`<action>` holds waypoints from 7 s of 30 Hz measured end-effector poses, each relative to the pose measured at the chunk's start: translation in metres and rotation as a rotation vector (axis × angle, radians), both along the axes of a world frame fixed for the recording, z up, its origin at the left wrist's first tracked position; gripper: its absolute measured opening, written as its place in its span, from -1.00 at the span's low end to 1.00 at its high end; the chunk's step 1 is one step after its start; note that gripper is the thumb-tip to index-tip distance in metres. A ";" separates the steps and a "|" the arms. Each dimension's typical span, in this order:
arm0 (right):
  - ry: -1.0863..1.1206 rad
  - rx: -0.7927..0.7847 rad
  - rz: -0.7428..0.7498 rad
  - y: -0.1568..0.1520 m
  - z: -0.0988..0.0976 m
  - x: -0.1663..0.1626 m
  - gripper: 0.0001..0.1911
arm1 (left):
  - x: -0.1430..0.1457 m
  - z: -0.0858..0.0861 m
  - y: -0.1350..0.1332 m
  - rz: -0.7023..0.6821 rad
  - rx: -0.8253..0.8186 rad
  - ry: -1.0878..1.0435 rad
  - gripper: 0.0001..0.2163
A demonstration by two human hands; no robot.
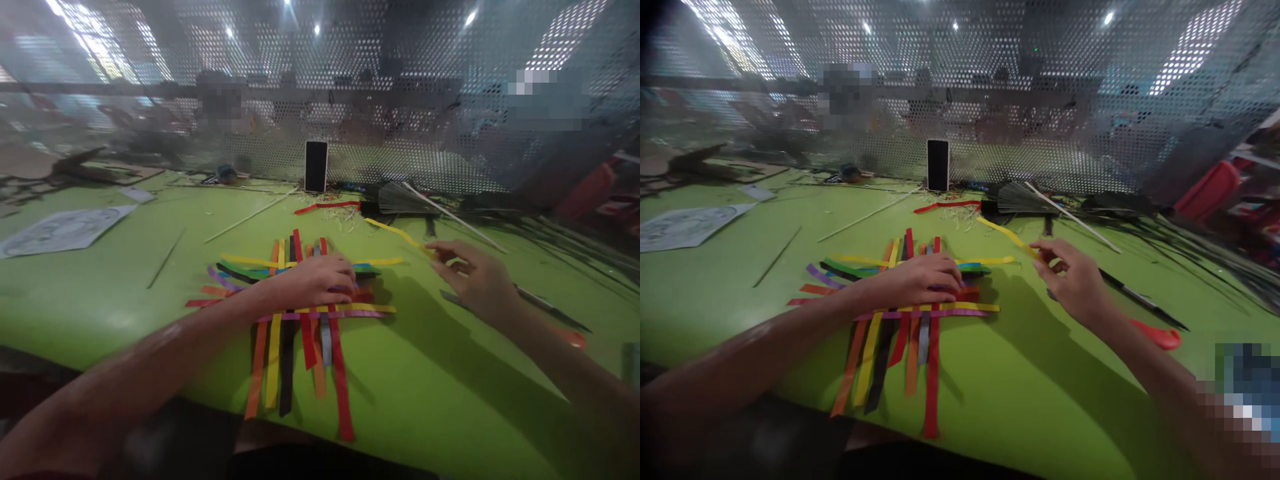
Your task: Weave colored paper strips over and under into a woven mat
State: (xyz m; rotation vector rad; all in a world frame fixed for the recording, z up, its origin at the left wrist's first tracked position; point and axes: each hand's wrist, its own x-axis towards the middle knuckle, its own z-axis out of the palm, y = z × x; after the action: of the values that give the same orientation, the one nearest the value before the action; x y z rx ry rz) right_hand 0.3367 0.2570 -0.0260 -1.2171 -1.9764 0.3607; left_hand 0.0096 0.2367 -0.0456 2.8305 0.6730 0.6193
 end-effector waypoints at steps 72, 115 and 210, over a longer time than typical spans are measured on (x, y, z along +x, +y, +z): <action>-0.160 -0.036 0.405 -0.044 0.024 -0.017 -0.74 | -0.017 0.036 -0.006 0.141 -0.448 0.332 -0.76; 0.430 -0.761 0.269 -0.012 0.011 -0.010 -0.70 | -0.060 0.038 0.030 0.439 -0.186 -0.559 -0.72; -0.449 -0.105 0.500 -0.069 0.007 -0.059 -0.63 | -0.021 0.040 -0.007 0.000 -0.318 0.187 -0.82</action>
State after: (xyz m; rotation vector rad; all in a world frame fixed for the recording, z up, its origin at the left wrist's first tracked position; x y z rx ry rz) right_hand 0.2781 0.1876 -0.0189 -0.9032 -2.6867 0.4716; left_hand -0.0109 0.2301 -0.0061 2.6079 0.7280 0.2226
